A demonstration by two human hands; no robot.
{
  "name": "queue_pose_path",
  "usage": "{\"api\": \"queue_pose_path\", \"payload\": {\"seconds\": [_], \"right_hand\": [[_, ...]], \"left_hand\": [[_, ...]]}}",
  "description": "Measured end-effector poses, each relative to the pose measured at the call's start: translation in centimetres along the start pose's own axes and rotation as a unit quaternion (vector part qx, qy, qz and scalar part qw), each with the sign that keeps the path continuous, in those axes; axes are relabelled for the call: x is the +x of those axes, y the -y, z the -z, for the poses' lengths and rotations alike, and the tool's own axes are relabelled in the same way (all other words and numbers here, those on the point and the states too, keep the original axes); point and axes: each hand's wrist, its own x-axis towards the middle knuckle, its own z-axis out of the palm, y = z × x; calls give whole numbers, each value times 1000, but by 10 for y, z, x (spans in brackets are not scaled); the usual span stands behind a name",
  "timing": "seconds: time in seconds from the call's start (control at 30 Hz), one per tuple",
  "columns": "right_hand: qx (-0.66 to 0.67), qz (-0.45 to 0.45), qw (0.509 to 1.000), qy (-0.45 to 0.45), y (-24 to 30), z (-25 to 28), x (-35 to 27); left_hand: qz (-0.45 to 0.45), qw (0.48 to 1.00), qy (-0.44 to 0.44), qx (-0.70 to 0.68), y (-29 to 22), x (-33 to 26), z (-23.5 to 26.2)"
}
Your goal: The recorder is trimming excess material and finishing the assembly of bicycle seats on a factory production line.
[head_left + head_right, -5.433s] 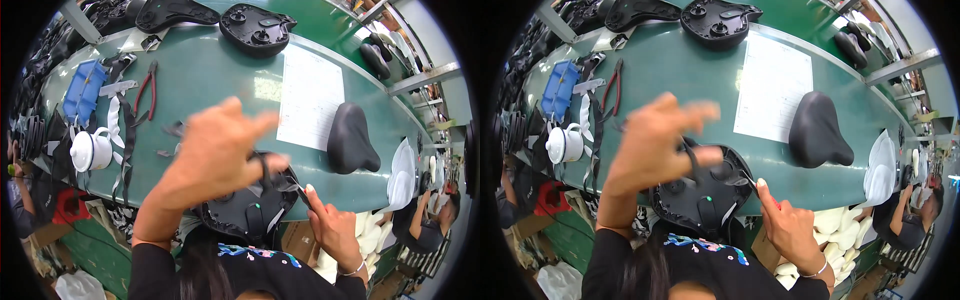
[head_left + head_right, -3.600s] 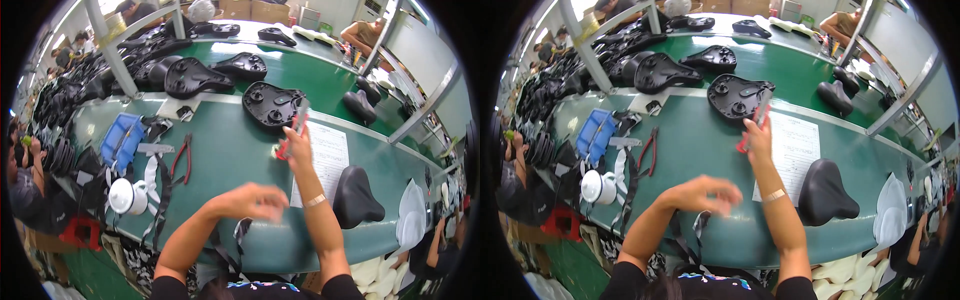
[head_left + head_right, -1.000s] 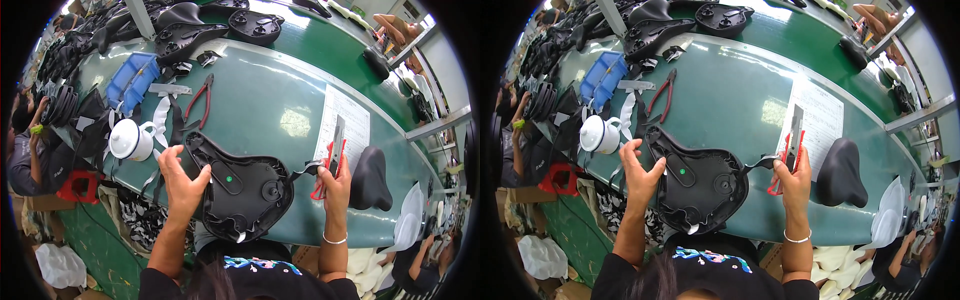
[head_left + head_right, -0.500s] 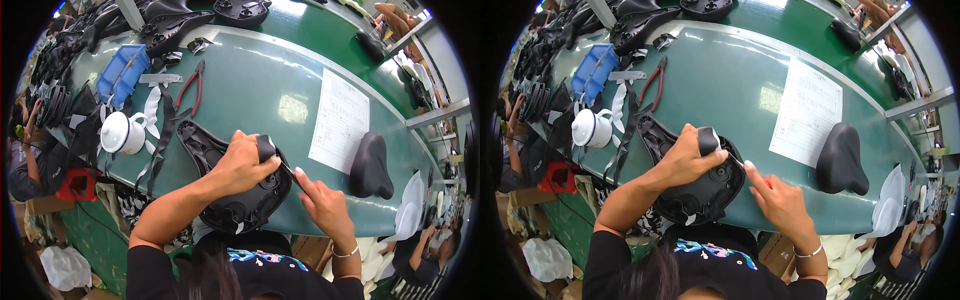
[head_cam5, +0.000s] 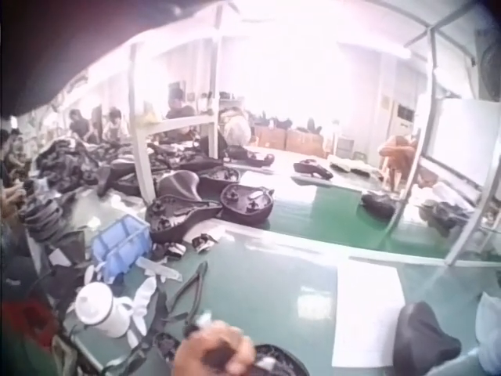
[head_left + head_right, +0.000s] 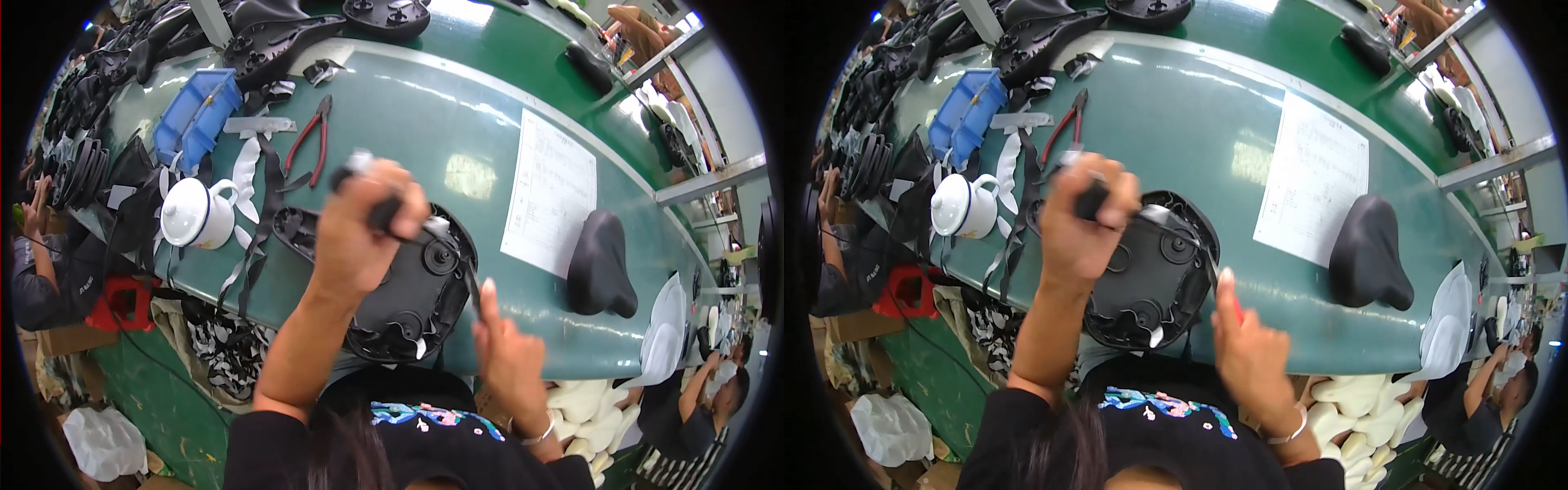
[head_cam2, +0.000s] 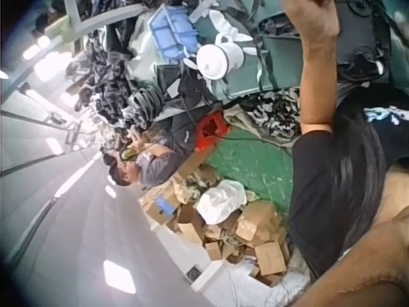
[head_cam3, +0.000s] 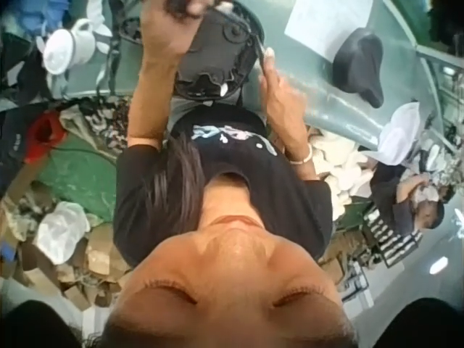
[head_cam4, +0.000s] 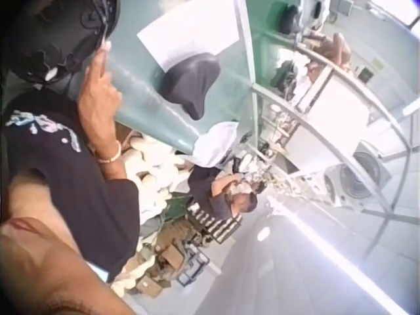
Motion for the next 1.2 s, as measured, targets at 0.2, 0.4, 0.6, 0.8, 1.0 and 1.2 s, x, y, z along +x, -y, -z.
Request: {"api": "queue_pose_path", "payload": {"seconds": [0.2, 0.4, 0.6, 0.8, 1.0, 1.2], "right_hand": [[7, 4, 1000, -13, -5, 4, 19], [-75, 25, 996, -36, -2, 11, 37], [-91, 99, 991, 5, -28, 38, 51], [-71, 272, 958, 60, -52, 57, 119], [-153, 217, 960, 93, -70, 65, 76], [-130, 115, 979, 110, -47, 61, 25]], "left_hand": [[-91, 871, 58, 480, -11, -2, -8], [-231, 595, 16, 769, 0, 42, 26], [77, 946, -188, 254, -22, 22, 50], [56, 968, -17, 243, -41, -81, 27], [-246, 954, -74, 156, -155, -73, 13], [145, 905, 38, 398, -82, 7, 9]]}}
